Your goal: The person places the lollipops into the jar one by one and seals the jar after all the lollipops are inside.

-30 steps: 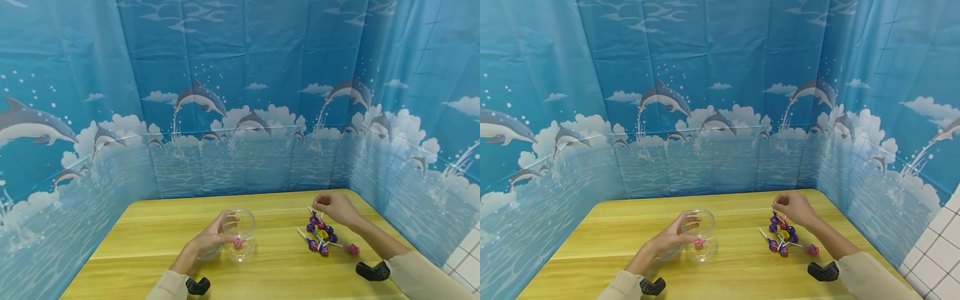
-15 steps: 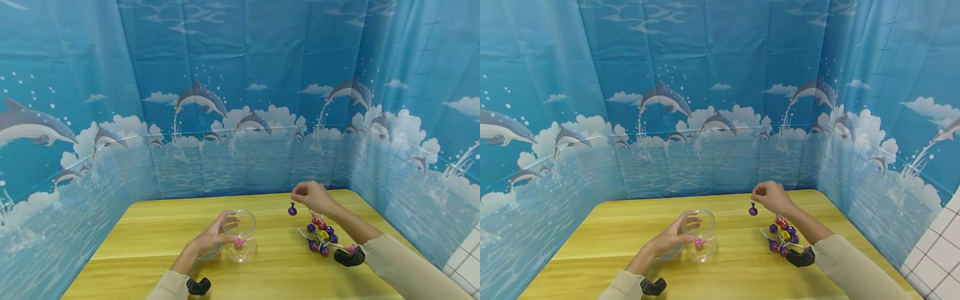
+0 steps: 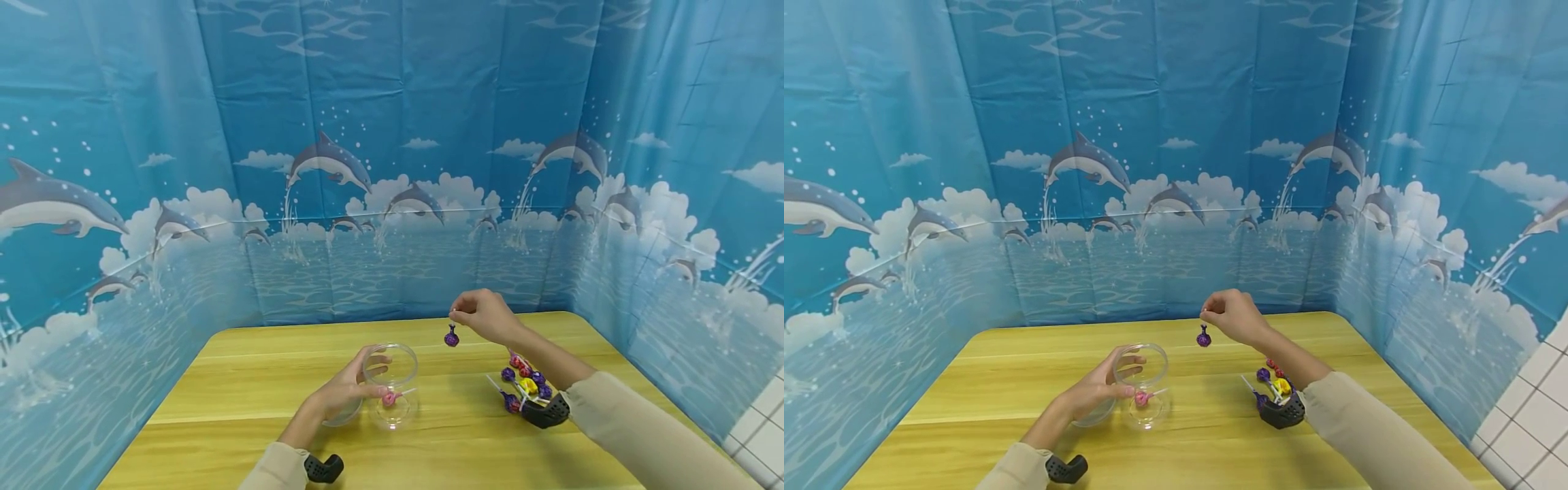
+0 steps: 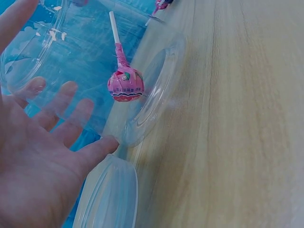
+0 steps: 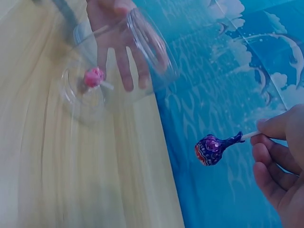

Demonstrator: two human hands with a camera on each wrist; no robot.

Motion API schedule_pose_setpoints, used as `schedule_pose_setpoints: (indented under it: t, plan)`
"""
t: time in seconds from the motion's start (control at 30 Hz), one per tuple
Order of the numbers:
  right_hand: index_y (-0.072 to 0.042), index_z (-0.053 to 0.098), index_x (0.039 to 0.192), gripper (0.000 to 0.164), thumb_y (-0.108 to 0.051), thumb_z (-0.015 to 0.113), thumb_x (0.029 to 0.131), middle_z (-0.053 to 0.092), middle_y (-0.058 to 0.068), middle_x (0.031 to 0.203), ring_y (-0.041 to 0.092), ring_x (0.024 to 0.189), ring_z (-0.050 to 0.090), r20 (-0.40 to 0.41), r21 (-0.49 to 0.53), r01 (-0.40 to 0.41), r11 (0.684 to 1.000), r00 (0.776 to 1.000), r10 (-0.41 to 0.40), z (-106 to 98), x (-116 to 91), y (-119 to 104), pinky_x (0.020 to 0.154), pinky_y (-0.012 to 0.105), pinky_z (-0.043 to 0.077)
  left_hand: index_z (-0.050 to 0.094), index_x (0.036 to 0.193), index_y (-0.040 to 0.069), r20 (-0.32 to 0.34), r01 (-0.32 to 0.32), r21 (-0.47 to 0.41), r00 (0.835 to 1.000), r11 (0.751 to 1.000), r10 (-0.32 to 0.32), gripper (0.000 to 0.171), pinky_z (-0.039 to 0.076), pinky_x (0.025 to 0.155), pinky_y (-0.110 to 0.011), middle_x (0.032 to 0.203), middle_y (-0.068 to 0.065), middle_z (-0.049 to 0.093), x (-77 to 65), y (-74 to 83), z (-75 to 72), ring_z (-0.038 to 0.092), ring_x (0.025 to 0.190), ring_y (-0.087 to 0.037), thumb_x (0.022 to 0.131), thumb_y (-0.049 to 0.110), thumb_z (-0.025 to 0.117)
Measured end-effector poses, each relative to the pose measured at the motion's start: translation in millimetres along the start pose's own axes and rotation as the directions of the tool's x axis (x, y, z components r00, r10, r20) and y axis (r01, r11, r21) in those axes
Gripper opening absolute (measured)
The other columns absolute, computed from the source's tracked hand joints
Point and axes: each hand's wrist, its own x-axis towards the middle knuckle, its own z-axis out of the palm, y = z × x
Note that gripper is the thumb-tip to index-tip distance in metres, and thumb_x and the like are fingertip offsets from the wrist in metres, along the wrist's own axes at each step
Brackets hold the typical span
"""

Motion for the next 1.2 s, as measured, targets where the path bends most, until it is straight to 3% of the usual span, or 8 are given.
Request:
schedule_pose_setpoints:
  t: [0.23,0.53,0.7,0.83,1.0,1.2]
  plan:
    - [-0.012,0.077,0.102,0.008,-0.016,0.070,0.101,0.074,0.001,0.097,0.019,0.091,0.067,-0.007,0.058,0.000,0.998,1.000,0.000,11,8,-18,0.080,0.045,0.056,0.018,0.162,0.010,-0.001,-0.003,0.007,1.000,1.000,0.003,0.078,0.038,0.110,-0.060,0.158,-0.023,0.030,0.2,-0.8,0.4,0.024,0.149,-0.049,0.102,0.019,0.067]
    - [-0.011,0.077,0.102,0.008,-0.015,0.071,0.100,0.073,-0.002,0.093,0.019,0.087,0.069,-0.010,0.129,0.104,0.986,0.995,-0.104,41,22,-42,0.078,0.041,0.057,0.022,0.161,0.014,-0.012,0.002,0.022,1.000,1.000,-0.002,0.075,0.037,0.111,-0.060,0.158,-0.023,0.032,0.5,-0.4,-0.1,0.027,0.148,-0.049,0.102,0.021,0.067]
    - [-0.008,0.077,0.101,0.008,-0.013,0.071,0.100,0.073,-0.001,0.091,0.023,0.085,0.070,0.016,0.122,0.192,0.974,0.981,-0.195,65,26,-49,0.074,0.037,0.058,0.020,0.162,0.013,-0.006,0.006,0.024,1.000,1.000,-0.006,0.076,0.037,0.112,-0.058,0.159,-0.025,0.030,0.9,-0.3,0.4,0.028,0.148,-0.047,0.103,0.021,0.066]
    - [-0.008,0.076,0.100,0.006,-0.011,0.071,0.099,0.073,-0.001,0.089,0.021,0.083,0.071,0.057,0.124,0.227,0.966,0.970,-0.235,84,29,-52,0.073,0.031,0.058,0.020,0.162,0.018,-0.004,0.027,0.013,1.000,1.000,-0.027,0.077,0.036,0.112,-0.058,0.162,-0.019,0.028,1.6,0.6,0.6,0.027,0.149,-0.045,0.102,0.024,0.067]
    - [-0.008,0.076,0.095,0.005,-0.006,0.072,0.098,0.074,0.000,0.085,0.013,0.077,0.070,0.080,0.114,0.274,0.955,0.955,-0.284,107,31,-57,0.069,0.029,0.057,0.016,0.165,0.022,-0.014,0.032,0.029,0.999,0.999,-0.032,0.082,0.035,0.113,-0.058,0.162,-0.017,0.030,1.6,3.0,0.3,0.031,0.147,-0.042,0.102,0.025,0.068]
    - [-0.007,0.076,0.096,0.006,-0.006,0.071,0.099,0.074,-0.003,0.083,0.010,0.074,0.070,0.135,0.096,0.318,0.943,0.935,-0.328,132,31,-57,0.069,0.025,0.056,0.008,0.167,0.022,-0.037,0.072,0.046,0.997,0.996,-0.071,0.088,0.032,0.114,-0.060,0.167,-0.013,0.021,-2.9,2.1,-0.3,0.033,0.147,-0.039,0.103,0.028,0.067]
